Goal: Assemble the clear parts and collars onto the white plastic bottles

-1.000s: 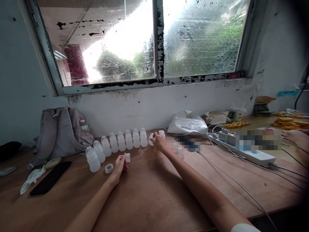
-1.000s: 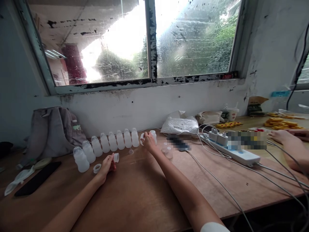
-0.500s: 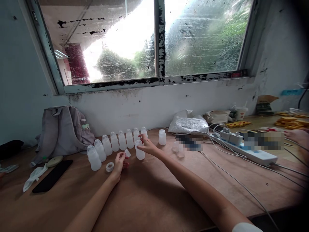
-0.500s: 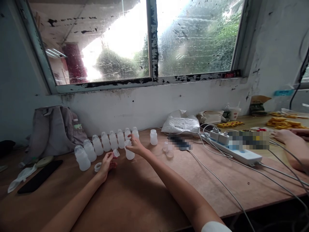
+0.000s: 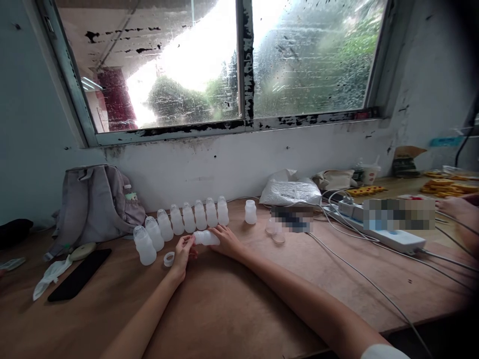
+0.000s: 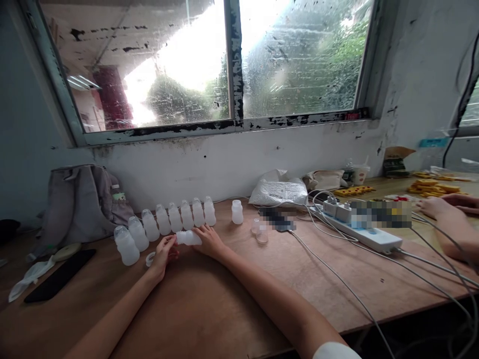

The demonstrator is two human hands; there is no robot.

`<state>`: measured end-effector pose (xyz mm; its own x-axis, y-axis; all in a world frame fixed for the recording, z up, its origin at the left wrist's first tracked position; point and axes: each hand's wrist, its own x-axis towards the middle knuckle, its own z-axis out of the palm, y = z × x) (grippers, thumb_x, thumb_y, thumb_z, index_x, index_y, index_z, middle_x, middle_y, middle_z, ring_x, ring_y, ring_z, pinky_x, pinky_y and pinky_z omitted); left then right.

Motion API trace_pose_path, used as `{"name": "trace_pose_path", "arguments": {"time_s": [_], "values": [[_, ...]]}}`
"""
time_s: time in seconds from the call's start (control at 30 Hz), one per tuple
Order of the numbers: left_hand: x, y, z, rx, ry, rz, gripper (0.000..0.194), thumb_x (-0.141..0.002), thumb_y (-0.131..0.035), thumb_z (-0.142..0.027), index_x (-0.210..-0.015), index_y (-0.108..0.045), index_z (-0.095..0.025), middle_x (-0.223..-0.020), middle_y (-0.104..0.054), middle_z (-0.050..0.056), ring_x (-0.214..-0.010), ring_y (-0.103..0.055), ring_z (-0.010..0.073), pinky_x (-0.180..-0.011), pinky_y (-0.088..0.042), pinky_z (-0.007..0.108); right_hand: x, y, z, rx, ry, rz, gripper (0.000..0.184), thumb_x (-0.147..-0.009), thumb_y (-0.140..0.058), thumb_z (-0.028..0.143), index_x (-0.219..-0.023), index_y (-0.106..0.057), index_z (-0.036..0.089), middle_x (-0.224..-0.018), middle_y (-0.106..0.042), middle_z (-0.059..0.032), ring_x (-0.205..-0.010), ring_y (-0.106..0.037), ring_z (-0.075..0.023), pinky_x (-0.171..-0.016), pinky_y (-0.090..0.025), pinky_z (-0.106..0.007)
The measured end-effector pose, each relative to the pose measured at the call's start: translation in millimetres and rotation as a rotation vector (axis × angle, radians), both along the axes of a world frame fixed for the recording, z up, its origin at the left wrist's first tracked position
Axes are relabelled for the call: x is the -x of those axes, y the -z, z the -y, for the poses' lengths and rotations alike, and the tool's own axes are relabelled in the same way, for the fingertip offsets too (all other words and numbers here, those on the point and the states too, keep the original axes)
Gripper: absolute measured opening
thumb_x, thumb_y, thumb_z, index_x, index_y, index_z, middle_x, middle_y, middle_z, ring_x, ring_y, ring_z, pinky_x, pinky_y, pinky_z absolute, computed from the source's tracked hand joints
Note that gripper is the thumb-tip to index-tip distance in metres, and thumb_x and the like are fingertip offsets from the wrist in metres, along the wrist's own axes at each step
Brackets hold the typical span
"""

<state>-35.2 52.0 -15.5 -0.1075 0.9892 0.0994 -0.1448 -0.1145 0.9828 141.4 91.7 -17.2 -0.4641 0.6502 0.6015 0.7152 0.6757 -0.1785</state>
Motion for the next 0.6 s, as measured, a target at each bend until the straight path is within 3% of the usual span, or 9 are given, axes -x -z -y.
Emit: {"name": "trace_pose_path", "arguments": {"time_s": [0.17,0.6], "values": [[2.6,2.6,-3.5,0.023,-0.011,-0.028,0.037,-0.063,-0.063,-0.044,-0.083,-0.048,-0.017,-0.063,-0.051,-0.003,-0.041,-0.050,0.0071,-0.037,-0.041,0.018,3.5,9.1,6.0,-0.055,0.061,0.018,0.058,-0.062,-0.065,0.025,-0.117,-0.045,0.024,-0.100,-0.049,-0.0073,-0.095,-0.042,-0.0239,-0.083,-0.034,-0.035],[4.8,0.5,-3.5,-0.007,-0.005,-0.076,0.037,-0.062,-0.061,-0.045,-0.084,-0.051,-0.017,-0.072,-0.052,-0.001,-0.044,-0.049,0.0063,-0.038,-0.040,0.018,3.8,7.8,6.7,-0.102,0.049,0.015,0.057,-0.064,-0.063,0.022,-0.118,-0.043,0.023,-0.101,-0.049,-0.0074,-0.095,-0.041,-0.0231,-0.084,-0.034,-0.034]]}}
